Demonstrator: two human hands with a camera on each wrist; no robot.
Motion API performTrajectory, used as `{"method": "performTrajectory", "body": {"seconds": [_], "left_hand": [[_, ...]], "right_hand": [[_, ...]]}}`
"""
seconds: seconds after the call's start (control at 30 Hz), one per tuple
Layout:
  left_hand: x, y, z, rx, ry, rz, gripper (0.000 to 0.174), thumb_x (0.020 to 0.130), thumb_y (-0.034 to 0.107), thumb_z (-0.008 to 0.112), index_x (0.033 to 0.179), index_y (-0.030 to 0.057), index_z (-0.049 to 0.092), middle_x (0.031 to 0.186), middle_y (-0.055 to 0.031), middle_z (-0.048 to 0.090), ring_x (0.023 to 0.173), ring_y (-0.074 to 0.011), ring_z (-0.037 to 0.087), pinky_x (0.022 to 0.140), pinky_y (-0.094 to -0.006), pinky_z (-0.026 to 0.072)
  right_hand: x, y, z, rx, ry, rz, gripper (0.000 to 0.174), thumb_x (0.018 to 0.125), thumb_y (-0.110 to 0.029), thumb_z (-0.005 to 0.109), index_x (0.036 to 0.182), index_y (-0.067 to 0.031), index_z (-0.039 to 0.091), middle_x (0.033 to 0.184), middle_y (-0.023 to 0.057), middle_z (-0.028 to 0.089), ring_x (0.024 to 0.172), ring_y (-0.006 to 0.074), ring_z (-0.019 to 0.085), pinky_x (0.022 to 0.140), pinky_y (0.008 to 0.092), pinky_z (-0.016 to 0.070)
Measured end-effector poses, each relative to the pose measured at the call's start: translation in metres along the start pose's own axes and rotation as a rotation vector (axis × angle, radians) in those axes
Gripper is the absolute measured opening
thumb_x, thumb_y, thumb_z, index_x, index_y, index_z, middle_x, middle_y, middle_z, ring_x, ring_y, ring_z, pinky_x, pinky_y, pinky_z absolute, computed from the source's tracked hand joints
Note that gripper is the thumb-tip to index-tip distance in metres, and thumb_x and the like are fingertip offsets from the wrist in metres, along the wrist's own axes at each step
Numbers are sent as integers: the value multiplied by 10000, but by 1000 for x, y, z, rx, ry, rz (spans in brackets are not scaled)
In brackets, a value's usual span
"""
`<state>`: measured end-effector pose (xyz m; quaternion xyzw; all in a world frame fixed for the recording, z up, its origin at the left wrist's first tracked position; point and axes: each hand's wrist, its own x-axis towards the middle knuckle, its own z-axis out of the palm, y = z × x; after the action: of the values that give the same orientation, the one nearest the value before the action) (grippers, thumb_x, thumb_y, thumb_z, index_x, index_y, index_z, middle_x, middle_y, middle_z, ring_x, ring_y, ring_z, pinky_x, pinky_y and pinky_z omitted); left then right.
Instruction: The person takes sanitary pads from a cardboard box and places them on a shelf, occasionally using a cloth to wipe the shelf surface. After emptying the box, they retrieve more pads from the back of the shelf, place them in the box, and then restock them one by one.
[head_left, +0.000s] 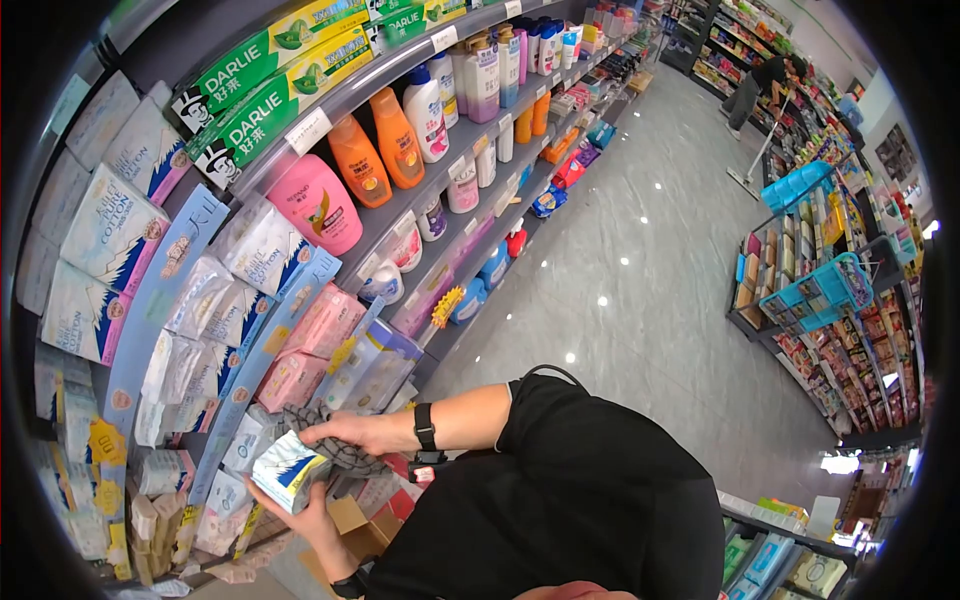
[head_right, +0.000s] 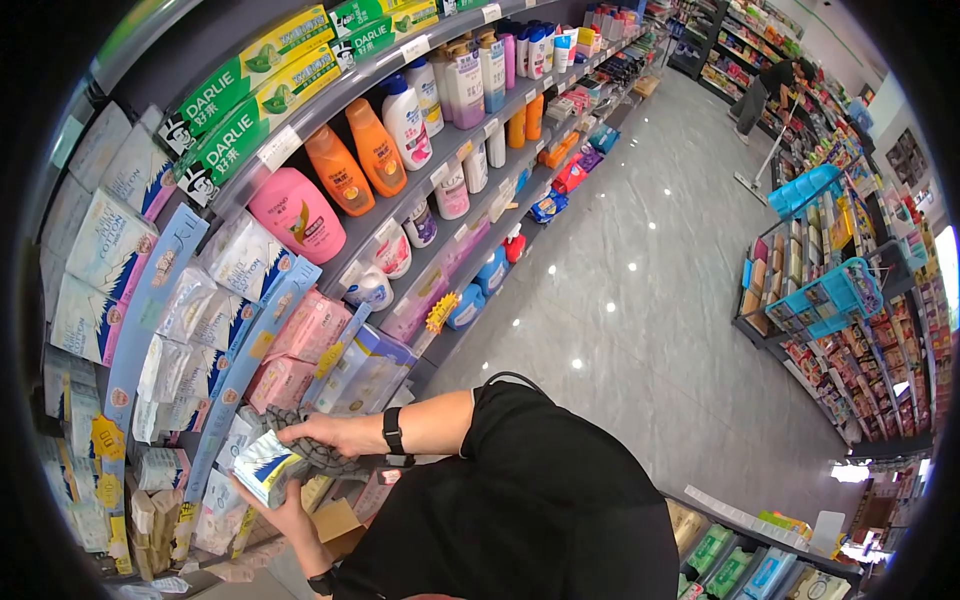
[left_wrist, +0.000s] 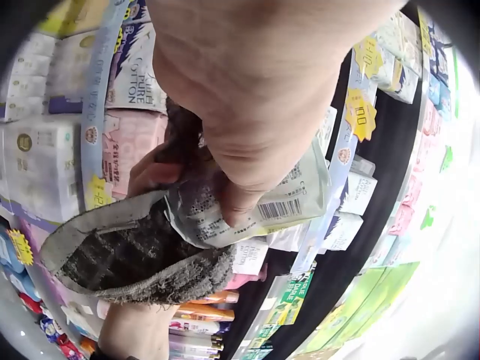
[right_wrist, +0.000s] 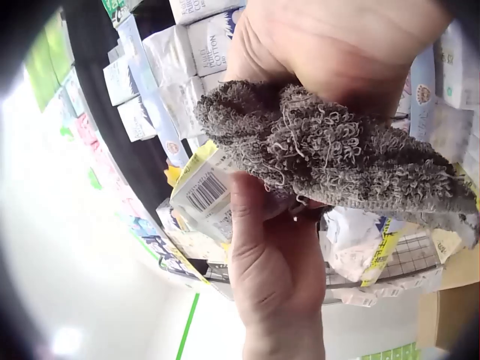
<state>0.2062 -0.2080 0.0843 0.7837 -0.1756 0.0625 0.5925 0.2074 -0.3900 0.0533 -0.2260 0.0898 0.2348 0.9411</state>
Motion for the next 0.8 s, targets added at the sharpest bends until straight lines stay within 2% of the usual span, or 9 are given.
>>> {"method": "performTrajectory", "body": {"seconds": [0.13,0.2,0.23,0.27,0.33,0.47,0.63,0.73,0.8], "left_hand": [[1,38,-2,-122,88,79,1032,582,-60,695,1473,67,190,1445,-173,264,1279,-323,375,1054,-427,329],[-1,49,-3,264,-32,54,983,572,-40,737,1440,62,287,1395,-153,338,1251,-329,402,1058,-435,319],[4,37,-15,576,-168,312,923,565,-27,765,1394,60,370,1351,-154,389,1231,-358,416,1049,-450,328],[4,39,-15,576,-167,312,923,565,-27,765,1394,60,370,1351,-154,389,1231,-358,416,1049,-450,328],[1,47,-14,672,-366,17,880,571,-38,765,1367,50,399,1333,-178,404,1233,-394,402,1036,-458,336],[-6,54,-1,724,-276,158,863,598,1,750,1375,34,377,1280,-215,425,1210,-397,423,1014,-441,344],[-14,33,-8,745,-322,5,850,613,51,766,1372,30,384,1291,-233,434,1200,-404,445,995,-434,379],[-20,22,-10,766,-311,-138,806,641,120,777,1353,9,415,1237,-233,485,1134,-390,504,938,-428,423],[-22,4,-14,782,-276,-186,794,660,170,784,1345,-7,425,1187,-224,522,1079,-373,546,887,-426,454]], "right_hand": [[-7,-8,-6,-105,-13,-126,351,789,-182,732,1086,-34,618,980,64,674,827,170,654,739,320,544],[0,-7,-14,-263,-18,-188,428,760,-160,755,1132,-43,579,983,43,651,868,155,626,779,314,524],[3,-4,-15,-264,-18,-186,428,760,-160,755,1132,-43,579,983,43,651,868,155,626,779,314,524],[3,0,-14,-367,13,-237,491,749,-151,759,1177,-39,546,996,42,636,892,147,607,799,309,511],[4,4,-13,-470,42,-285,556,738,-143,764,1222,-36,513,1008,41,621,916,139,588,819,304,498],[-6,3,-3,-554,5,-337,689,694,-140,777,1286,-12,449,1031,55,603,940,138,563,834,292,477],[0,13,-5,-740,71,-344,694,679,-168,771,1276,-8,456,1049,103,607,957,165,573,823,305,480],[-7,19,-4,-925,104,-324,643,719,-200,741,1268,-15,462,1106,177,594,1014,256,589,854,349,476],[-5,30,-7,-1267,132,-645,600,754,-221,711,1265,-23,465,1157,218,564,1067,357,563,897,391,458]]}}
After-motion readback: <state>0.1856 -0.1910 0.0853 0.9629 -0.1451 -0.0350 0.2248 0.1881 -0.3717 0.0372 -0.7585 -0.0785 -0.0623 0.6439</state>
